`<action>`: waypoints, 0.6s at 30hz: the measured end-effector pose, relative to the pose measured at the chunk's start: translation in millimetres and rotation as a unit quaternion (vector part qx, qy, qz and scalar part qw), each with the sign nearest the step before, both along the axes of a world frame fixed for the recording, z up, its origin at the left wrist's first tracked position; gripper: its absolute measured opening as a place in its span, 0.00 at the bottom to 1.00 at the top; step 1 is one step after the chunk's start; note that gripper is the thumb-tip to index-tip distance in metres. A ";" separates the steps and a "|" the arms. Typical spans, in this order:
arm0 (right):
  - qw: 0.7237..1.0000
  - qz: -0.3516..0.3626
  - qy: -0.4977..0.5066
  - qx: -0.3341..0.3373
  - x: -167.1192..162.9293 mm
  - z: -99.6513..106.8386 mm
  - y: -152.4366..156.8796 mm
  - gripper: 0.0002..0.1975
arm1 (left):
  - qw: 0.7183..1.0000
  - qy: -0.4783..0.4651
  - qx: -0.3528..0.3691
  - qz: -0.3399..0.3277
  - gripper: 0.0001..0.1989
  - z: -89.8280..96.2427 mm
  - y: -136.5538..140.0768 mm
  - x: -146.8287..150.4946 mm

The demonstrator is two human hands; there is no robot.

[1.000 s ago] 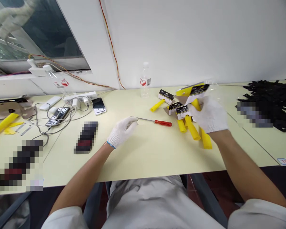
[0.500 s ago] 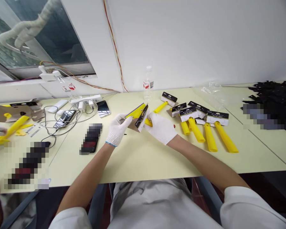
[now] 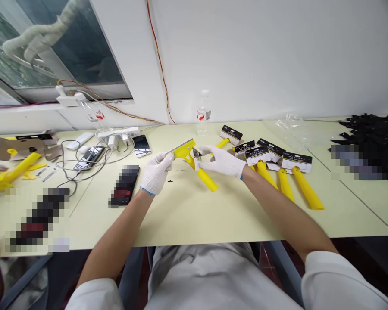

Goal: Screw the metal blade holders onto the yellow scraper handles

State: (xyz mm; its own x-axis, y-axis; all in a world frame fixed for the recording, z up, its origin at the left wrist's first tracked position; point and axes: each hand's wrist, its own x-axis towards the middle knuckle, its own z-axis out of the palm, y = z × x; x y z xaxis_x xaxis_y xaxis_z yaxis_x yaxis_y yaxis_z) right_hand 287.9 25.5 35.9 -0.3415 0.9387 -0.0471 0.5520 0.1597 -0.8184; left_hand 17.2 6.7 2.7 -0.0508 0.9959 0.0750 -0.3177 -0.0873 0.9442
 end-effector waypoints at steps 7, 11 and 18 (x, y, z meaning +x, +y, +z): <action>0.988 0.094 0.123 0.009 4.3 -18.8 1.5 0.14 | 0.999 -0.048 -0.005 0.010 0.32 2.6 3.7 -1.9; 0.976 0.178 0.077 0.100 7.6 -14.7 -7.9 0.06 | 0.995 -0.080 -0.010 0.054 0.26 -0.3 10.0 -8.9; 0.948 0.258 -0.039 0.182 21.6 11.6 -32.5 0.09 | 0.970 -0.196 0.000 0.143 0.17 10.4 19.3 -27.2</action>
